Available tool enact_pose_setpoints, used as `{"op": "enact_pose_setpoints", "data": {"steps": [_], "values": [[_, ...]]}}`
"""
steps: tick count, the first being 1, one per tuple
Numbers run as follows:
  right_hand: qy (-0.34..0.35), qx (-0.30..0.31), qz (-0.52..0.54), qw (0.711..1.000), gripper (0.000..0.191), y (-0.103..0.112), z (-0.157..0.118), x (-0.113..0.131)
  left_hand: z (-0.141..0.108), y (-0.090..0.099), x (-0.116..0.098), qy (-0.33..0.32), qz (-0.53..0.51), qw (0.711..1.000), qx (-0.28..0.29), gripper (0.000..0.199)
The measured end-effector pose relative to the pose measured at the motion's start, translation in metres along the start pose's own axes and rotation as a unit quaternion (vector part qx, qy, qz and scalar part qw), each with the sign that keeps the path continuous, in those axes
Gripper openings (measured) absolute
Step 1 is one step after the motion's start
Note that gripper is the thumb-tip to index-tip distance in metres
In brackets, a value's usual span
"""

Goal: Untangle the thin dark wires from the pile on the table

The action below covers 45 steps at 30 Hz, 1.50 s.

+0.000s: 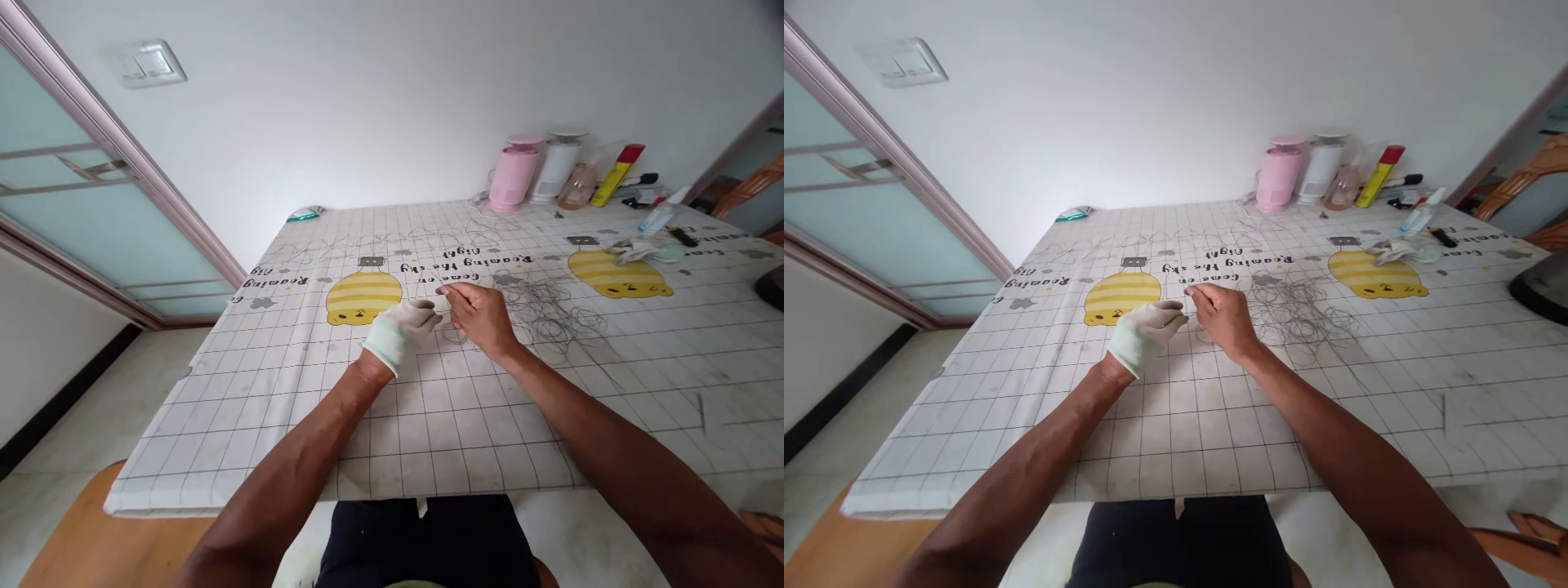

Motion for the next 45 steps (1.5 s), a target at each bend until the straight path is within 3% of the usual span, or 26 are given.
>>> {"op": "enact_pose_setpoints", "data": {"steps": [5,14,16,19,26,29,33,37,40,45], "values": [[-0.002,0.0,-0.002,1.0,0.044,0.005,0.004,-0.003,-0.004,0.002,0.0,-0.036,-0.033,0.998,-0.027,0.015],[-0.009,-0.037,0.005,0.999,0.042,0.026,0.013,-0.008,-0.022,0.038,-0.001,-0.009,-0.119,0.963,-0.241,0.03],[-0.019,-0.033,0.015,0.999,0.041,0.028,0.015,-0.01,-0.019,0.038,0.005,0.022,-0.113,0.965,-0.237,0.032],[-0.029,-0.027,0.023,0.999,0.042,0.03,0.017,-0.013,-0.011,0.027,0.016,0.06,-0.079,0.977,-0.186,0.031],[-0.056,-0.001,0.032,0.998,0.036,0.038,0.031,-0.027,-0.002,0.001,0.027,0.074,-0.001,0.991,-0.108,0.03],[-0.078,0.034,-0.046,0.995,0.033,0.064,0.045,-0.042,-0.002,-0.001,0.029,0.095,-0.031,0.989,-0.108,0.031],[-0.111,-0.031,-0.166,0.979,0.03,0.135,0.077,-0.078,-0.002,-0.005,0.03,0.102,-0.044,0.988,-0.106,0.033],[-0.203,-0.086,-0.264,0.939,0.03,0.193,0.115,-0.127,-0.002,-0.011,0.03,0.105,-0.072,0.987,-0.102,0.03],[-0.231,-0.104,-0.282,0.925,0.032,0.211,0.143,-0.157,-0.003,-0.014,0.034,0.126,-0.101,0.981,-0.111,0.026],[-0.261,-0.087,-0.307,0.911,0.029,0.214,0.181,-0.197,-0.005,-0.013,0.038,0.151,-0.104,0.975,-0.125,0.027]]}}
Point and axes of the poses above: each hand's wrist, its own z-axis towards the middle knuckle, its own y-axis out of the back of the hand, x = y × z, the point moved 5 cm from there along z, towards the middle knuckle, and after that the axes turned 5 degrees about x, right-handed, at the moved point
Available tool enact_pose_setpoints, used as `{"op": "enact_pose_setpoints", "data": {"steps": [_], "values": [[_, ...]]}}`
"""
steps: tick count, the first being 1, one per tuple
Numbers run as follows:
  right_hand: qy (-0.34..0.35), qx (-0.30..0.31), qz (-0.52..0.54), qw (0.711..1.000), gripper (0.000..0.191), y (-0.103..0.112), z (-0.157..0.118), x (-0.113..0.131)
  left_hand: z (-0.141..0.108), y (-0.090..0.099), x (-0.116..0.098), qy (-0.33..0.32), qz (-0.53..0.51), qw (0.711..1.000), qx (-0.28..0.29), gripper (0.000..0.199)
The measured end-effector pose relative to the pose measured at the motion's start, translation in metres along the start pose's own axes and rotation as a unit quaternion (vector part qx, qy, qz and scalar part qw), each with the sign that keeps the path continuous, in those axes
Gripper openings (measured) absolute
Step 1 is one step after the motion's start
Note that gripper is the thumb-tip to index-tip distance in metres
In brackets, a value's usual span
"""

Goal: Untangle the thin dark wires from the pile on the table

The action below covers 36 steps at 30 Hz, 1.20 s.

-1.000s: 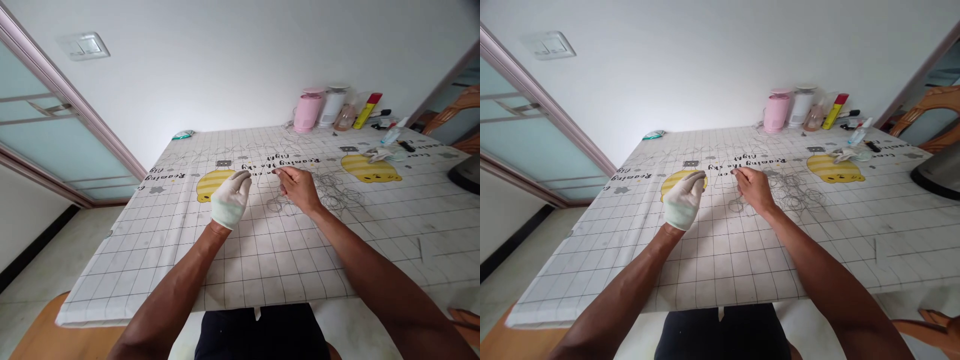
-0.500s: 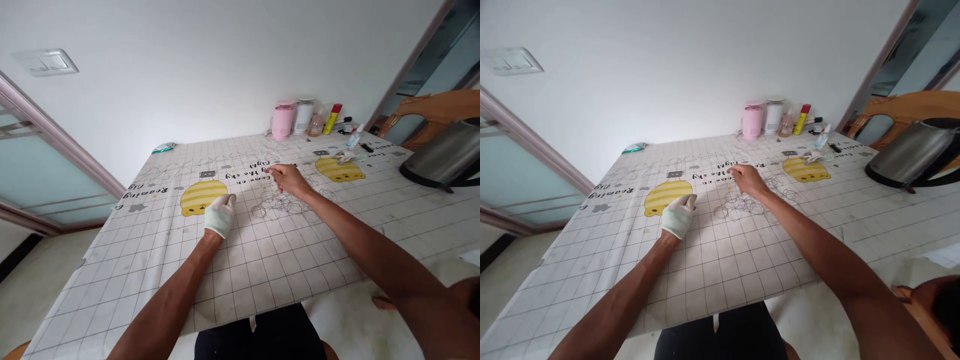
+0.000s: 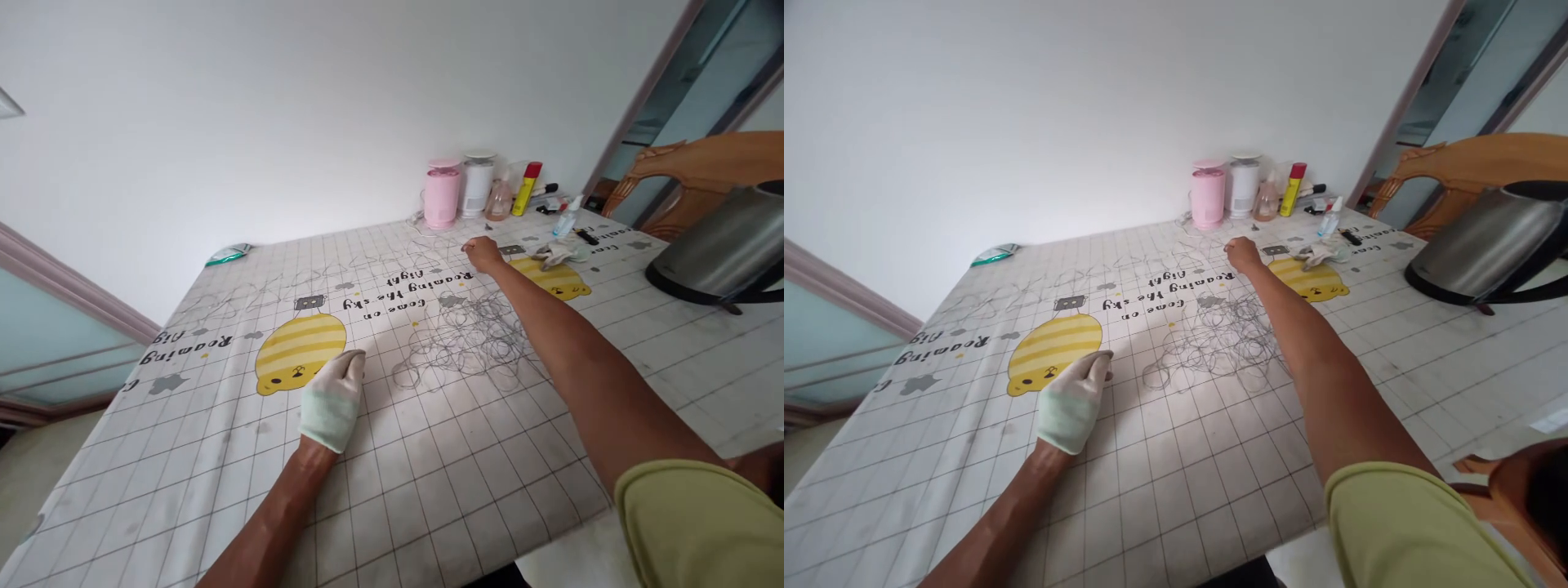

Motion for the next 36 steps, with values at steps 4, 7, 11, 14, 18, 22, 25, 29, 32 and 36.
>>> {"op": "enact_pose_setpoints", "data": {"steps": [4,7,11,14,18,22,25,29,32,36], "values": [[-0.006,0.011,-0.046,0.999,0.027,-0.012,0.027,-0.004,-0.001,0.0,0.0,0.009,0.0,1.0,0.003,0.027],[-0.019,0.018,-0.079,0.997,0.029,-0.016,0.036,-0.007,-0.001,-0.001,0.0,0.006,0.007,1.0,0.011,0.028],[-0.046,0.017,-0.116,0.992,0.041,-0.01,0.029,-0.007,0.0,0.0,0.001,0.012,0.016,1.0,0.006,0.028],[-0.054,0.007,-0.144,0.988,0.046,0.004,0.008,-0.008,0.003,0.002,0.003,0.027,0.027,0.999,0.001,0.027],[0.008,0.002,-0.168,0.986,0.04,0.02,-0.036,0.001,0.007,0.003,0.005,0.041,0.033,0.999,0.003,0.031],[0.22,0.085,-0.131,0.963,0.029,0.004,-0.101,0.04,0.01,0.002,0.007,0.07,0.017,0.997,0.027,0.034],[0.343,0.141,-0.12,0.921,0.02,-0.016,-0.156,0.074,0.013,0.004,0.007,0.058,0.022,0.997,0.039,0.035],[0.384,0.188,-0.141,0.893,0.014,-0.034,-0.209,0.105,0.019,0.008,0.012,0.039,0.036,0.998,0.045,0.035],[0.387,0.197,-0.211,0.876,0.019,-0.043,-0.235,0.121,0.023,0.01,0.017,0.028,0.043,0.998,0.047,0.032],[0.283,0.221,-0.262,0.896,0.029,-0.059,-0.244,0.128,0.026,0.01,0.019,0.022,0.046,0.997,0.049,0.031]]}}
Point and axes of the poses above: each hand's wrist, its own z-axis towards the middle knuckle, its own y-axis out of the back of the hand, x = y × z, the point moved 5 cm from there along z, towards the middle knuckle, and after that the axes turned 5 degrees about x, right-handed, at the moved point
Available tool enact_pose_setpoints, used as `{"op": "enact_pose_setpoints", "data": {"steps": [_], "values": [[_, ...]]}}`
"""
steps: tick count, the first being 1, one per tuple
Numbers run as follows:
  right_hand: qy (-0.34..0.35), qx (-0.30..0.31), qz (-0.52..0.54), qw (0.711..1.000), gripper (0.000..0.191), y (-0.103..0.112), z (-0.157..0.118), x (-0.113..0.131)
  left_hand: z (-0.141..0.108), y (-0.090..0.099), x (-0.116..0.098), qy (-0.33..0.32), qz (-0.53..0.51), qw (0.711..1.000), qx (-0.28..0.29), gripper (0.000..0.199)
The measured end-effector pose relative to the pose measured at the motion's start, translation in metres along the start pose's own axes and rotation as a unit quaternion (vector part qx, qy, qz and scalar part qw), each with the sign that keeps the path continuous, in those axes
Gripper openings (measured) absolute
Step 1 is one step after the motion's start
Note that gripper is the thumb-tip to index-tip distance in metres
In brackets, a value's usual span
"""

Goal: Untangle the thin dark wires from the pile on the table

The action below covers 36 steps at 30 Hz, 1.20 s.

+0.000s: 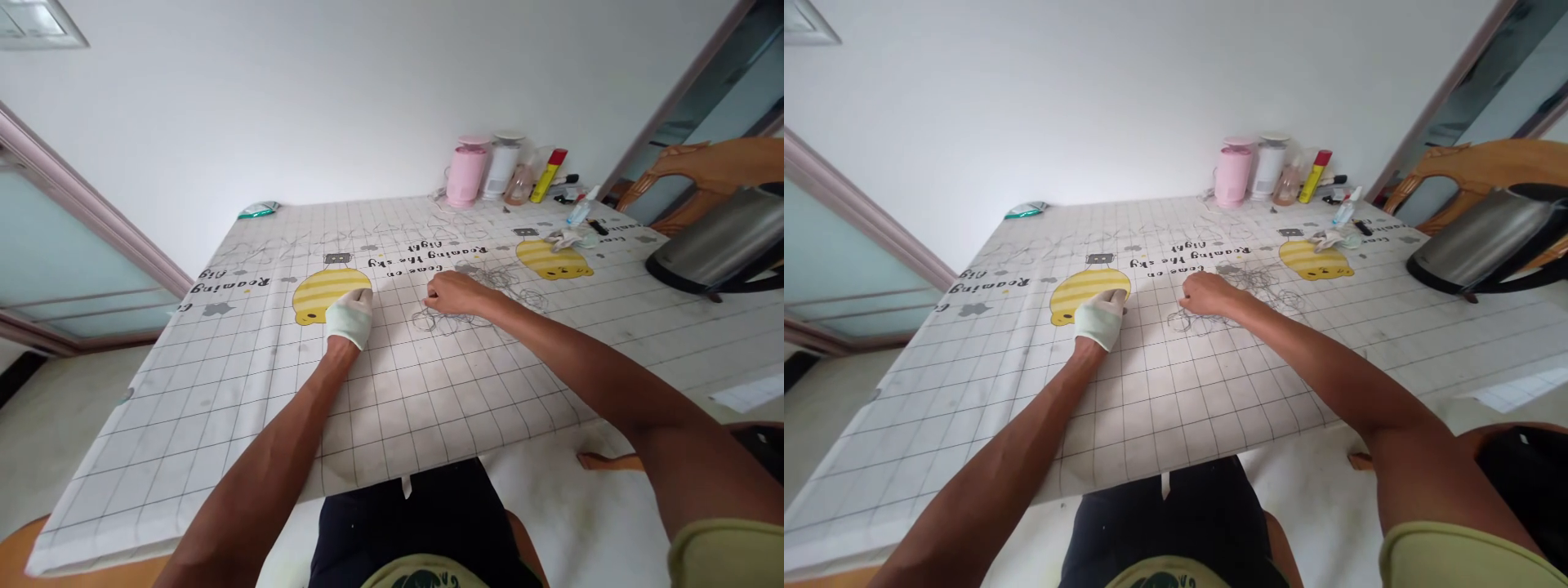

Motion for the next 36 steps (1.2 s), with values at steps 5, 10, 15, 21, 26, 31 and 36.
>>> {"op": "enact_pose_setpoints", "data": {"steps": [5,10,15,21,26,31,36], "values": [[-0.067,-0.007,0.013,0.998,0.015,-0.012,0.009,0.007,0.001,0.0,-0.002,0.007,0.002,1.0,0.003,0.034],[-0.047,-0.098,0.101,0.989,0.013,0.011,-0.021,0.002,0.0,-0.002,-0.006,0.0,0.002,1.0,0.018,0.034],[-0.076,-0.146,0.26,0.951,0.023,0.042,-0.066,-0.022,0.0,-0.011,-0.008,-0.017,0.01,0.999,0.031,0.034],[-0.086,-0.2,0.469,0.856,0.027,0.048,-0.082,-0.051,-0.001,-0.012,-0.009,-0.021,0.0,0.999,0.034,0.034],[-0.014,-0.202,0.569,0.797,0.031,0.049,-0.082,-0.05,-0.005,-0.004,-0.016,-0.021,-0.019,0.999,0.02,0.035],[0.02,-0.213,0.573,0.791,0.03,0.05,-0.082,-0.041,-0.014,0.0,-0.025,-0.024,-0.086,0.996,0.025,0.025],[0.031,-0.353,0.336,0.873,0.021,0.051,-0.091,-0.018,-0.034,-0.002,-0.041,-0.016,-0.245,0.965,0.091,0.03]]}}
Point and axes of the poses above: each hand's wrist, its own z-axis towards the middle knuckle, its own y-axis out of the back of the hand, x = y × z, the point moved 5 cm from there along z, towards the middle knuckle, and after that the axes turned 5 degrees about x, right-handed, at the moved point
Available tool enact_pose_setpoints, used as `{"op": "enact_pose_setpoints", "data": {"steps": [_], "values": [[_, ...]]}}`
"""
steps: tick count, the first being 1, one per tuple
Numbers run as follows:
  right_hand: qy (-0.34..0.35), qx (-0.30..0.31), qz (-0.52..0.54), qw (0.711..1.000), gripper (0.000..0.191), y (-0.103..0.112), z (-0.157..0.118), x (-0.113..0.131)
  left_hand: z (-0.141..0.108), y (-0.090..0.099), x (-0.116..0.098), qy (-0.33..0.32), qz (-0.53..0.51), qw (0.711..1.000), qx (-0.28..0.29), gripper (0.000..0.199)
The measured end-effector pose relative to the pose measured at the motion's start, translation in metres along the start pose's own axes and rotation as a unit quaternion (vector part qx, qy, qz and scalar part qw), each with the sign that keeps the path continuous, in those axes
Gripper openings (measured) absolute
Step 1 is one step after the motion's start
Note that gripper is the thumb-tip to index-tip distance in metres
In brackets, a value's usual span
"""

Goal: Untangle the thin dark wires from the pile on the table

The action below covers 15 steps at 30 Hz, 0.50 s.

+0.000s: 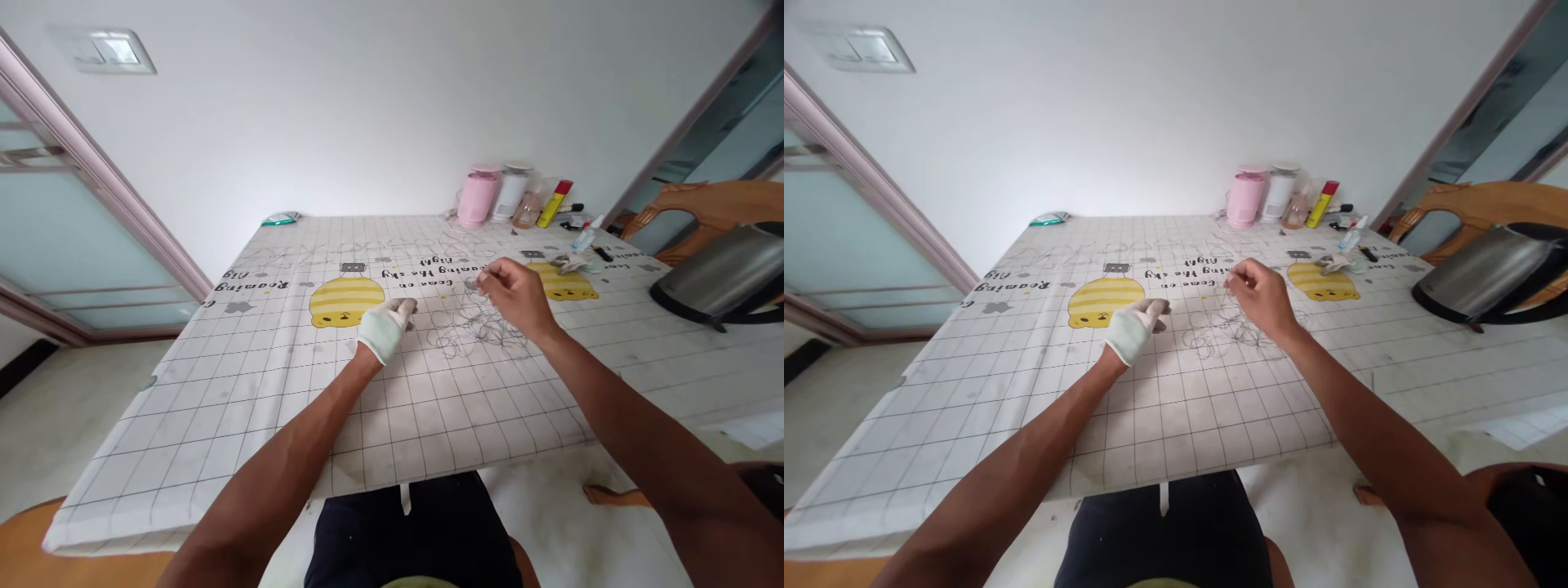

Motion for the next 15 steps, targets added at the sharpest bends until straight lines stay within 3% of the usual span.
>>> {"op": "enact_pose_setpoints", "data": {"steps": [2,4,6,8,11,15], "values": [[0.114,0.006,-0.153,0.982,0.016,-0.015,-0.008,0.016,-0.006,-0.007,-0.009,-0.01,-0.095,0.995,0.042,0.036],[0.227,0.056,-0.259,0.937,0.018,-0.039,-0.018,0.029,-0.009,-0.01,-0.014,-0.016,-0.176,0.982,0.066,0.042],[0.305,0.098,-0.319,0.892,0.025,-0.063,-0.026,0.034,-0.007,-0.01,-0.013,-0.016,-0.215,0.974,0.064,0.043],[0.345,0.12,-0.345,0.865,0.032,-0.082,-0.03,0.035,-0.002,-0.007,-0.007,-0.011,-0.235,0.971,0.049,0.039],[0.363,0.138,-0.33,0.86,0.033,-0.098,-0.029,0.036,0.007,-0.004,0.007,-0.001,-0.267,0.963,0.032,0.032],[0.342,0.099,-0.276,0.893,0.021,-0.098,-0.024,0.041,0.011,-0.002,0.012,0.008,-0.316,0.948,0.038,0.024]]}}
Point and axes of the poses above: each hand's wrist, its own z-axis towards the middle knuckle, its own y-axis out of the back of the hand, x = y × z, the point moved 5 cm from there along z, towards the middle knuckle, and after that the axes turned 5 degrees about x, right-handed, at the moved point
